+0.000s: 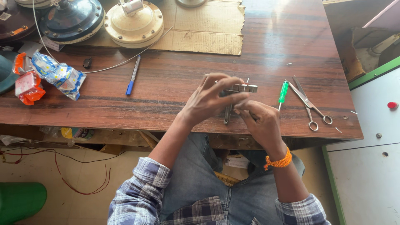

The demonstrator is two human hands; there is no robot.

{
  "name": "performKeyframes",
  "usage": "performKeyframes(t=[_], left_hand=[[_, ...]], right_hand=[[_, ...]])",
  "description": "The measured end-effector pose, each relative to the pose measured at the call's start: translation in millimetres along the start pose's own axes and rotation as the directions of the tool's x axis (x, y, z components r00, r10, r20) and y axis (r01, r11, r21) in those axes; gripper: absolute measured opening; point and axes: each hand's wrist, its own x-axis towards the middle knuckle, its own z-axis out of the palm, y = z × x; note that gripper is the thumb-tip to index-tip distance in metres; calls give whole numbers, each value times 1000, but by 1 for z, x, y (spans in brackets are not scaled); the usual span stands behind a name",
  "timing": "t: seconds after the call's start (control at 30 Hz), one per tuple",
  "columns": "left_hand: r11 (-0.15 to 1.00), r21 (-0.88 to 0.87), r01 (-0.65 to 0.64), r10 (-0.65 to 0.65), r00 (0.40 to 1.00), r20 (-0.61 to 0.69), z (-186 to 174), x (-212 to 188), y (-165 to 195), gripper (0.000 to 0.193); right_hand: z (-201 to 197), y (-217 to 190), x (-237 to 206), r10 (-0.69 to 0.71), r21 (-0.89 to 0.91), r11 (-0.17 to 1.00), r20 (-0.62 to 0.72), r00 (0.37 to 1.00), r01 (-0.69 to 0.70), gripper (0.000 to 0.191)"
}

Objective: The person uses a green screwdriver to adjust a small circular electrical component with copper windings on a wooden workbench. They repeatedly pick up and place down small metal pins, inserting them into the component while occasionally rotating it. The person continues this process throughout the clip.

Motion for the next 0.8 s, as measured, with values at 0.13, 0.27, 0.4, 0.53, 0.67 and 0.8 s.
performKeyframes(t=[0.13, 0.27, 0.4, 0.53, 0.67, 0.8], left_hand=[[992, 128, -20, 36, 992, -124, 2, -14, 11, 27], [945, -163, 284, -312, 931, -191, 21, -20, 32, 12], [716, -443, 540, -665, 720, -198, 35, -23, 54, 7], [571, -674, 468, -757, 617, -213, 42, -18, 60, 3], [-27, -898, 439, -942, 289, 169, 48, -12, 63, 8], [-103, -897, 429, -952, 220, 214, 53, -5, 65, 9]], right_hand=[[-16, -14, -2, 66, -81, 995, 99, 993, -58, 9], [-30, -22, 7, 69, -184, 981, 58, 996, -57, 8], [-27, -15, 36, 48, -206, 977, 4, 999, -46, 6], [-15, -7, 63, -6, -127, 992, 21, 1000, 8, 6], [-10, 1, 80, 202, -176, 965, 27, 979, -194, 11], [-15, 12, 92, 330, -195, 929, 57, 942, -313, 15]])
